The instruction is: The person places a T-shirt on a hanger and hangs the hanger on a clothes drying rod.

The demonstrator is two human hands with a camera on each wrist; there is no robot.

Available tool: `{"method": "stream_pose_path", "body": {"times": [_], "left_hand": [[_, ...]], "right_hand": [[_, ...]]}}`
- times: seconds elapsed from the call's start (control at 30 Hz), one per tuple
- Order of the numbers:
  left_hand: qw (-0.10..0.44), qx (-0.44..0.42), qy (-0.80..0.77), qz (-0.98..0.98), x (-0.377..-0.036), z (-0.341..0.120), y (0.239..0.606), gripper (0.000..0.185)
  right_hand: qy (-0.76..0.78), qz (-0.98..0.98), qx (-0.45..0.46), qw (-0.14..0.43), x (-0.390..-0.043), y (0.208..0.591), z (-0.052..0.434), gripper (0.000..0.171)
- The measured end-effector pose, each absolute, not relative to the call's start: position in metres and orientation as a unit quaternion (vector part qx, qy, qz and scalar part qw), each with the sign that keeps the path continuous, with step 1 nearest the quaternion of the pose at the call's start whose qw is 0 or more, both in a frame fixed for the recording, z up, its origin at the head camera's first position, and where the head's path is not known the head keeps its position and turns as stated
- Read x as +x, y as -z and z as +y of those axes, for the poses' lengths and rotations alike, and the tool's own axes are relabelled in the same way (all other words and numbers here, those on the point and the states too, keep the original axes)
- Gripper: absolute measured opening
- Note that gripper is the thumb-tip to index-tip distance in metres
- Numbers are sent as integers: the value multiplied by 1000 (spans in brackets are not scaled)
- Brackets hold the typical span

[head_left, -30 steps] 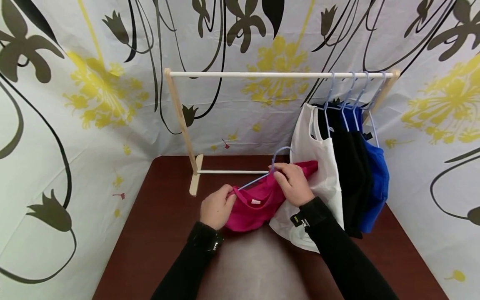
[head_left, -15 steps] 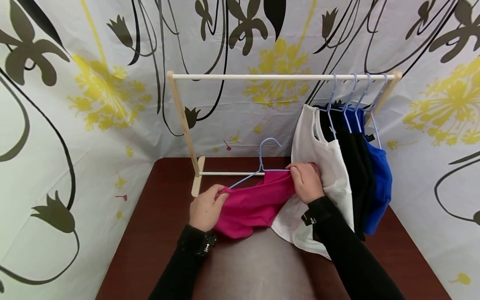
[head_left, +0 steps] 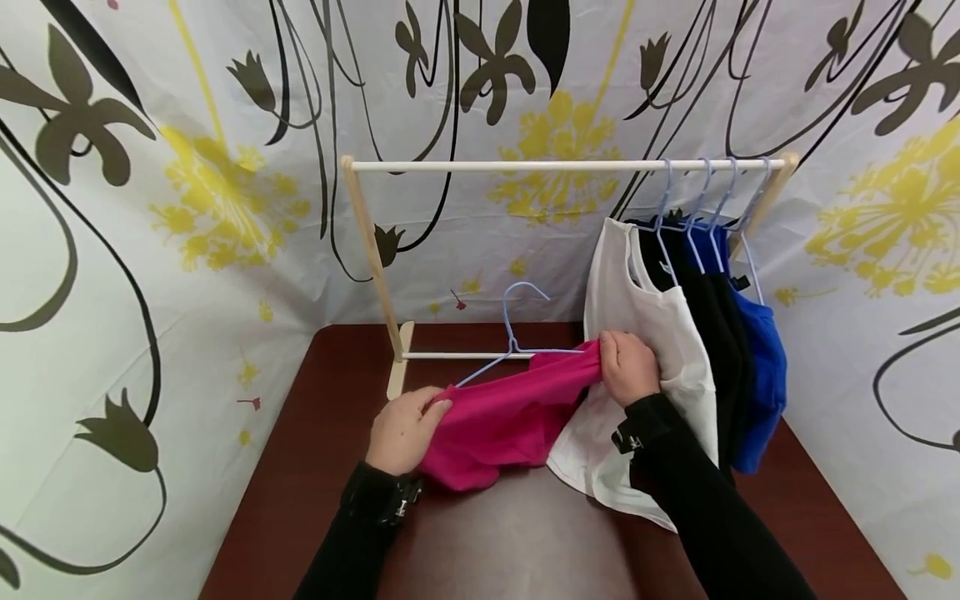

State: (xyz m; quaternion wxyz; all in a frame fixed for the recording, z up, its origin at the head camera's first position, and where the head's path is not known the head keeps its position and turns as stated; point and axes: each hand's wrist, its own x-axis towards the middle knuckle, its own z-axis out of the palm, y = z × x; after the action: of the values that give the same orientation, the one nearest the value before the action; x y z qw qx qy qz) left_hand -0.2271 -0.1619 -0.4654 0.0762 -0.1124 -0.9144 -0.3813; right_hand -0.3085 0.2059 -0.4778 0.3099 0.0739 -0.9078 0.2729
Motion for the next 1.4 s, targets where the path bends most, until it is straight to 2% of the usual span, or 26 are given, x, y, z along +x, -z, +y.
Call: {"method": "stream_pose_path", "body": {"times": [0.17,0.3,0.4,0.57,0.77,1.03,1.27,1.4], "left_hand": [[-24,-163,412,-896,-223,-170,464,13],[-66,-178,452,-872,-217,-174,465,11],[-60,-170,478,-859,-212,-172,464,12],[-66,-179,518,-834,-199,-159,462,12],[-64,-225,558,-796,-190,-118,452,25],[-37,-209,590,-779,-186,-53,446,33],[-12,-221,588,-778,-195,-26,430,33],[23,-231,566,-791,-207,-17,412,35]], "right_hand": [[-268,-904,90,321,-314,471,206,43],[-309,-886,115,326,-315,476,204,32],[-359,-869,116,321,-310,482,199,27],[-411,-860,90,288,-294,486,184,56],[-475,-840,138,220,-277,463,149,69],[-539,-809,169,162,-272,434,124,70],[-577,-794,135,132,-287,413,131,67],[-595,-784,120,126,-300,394,136,64]]}}
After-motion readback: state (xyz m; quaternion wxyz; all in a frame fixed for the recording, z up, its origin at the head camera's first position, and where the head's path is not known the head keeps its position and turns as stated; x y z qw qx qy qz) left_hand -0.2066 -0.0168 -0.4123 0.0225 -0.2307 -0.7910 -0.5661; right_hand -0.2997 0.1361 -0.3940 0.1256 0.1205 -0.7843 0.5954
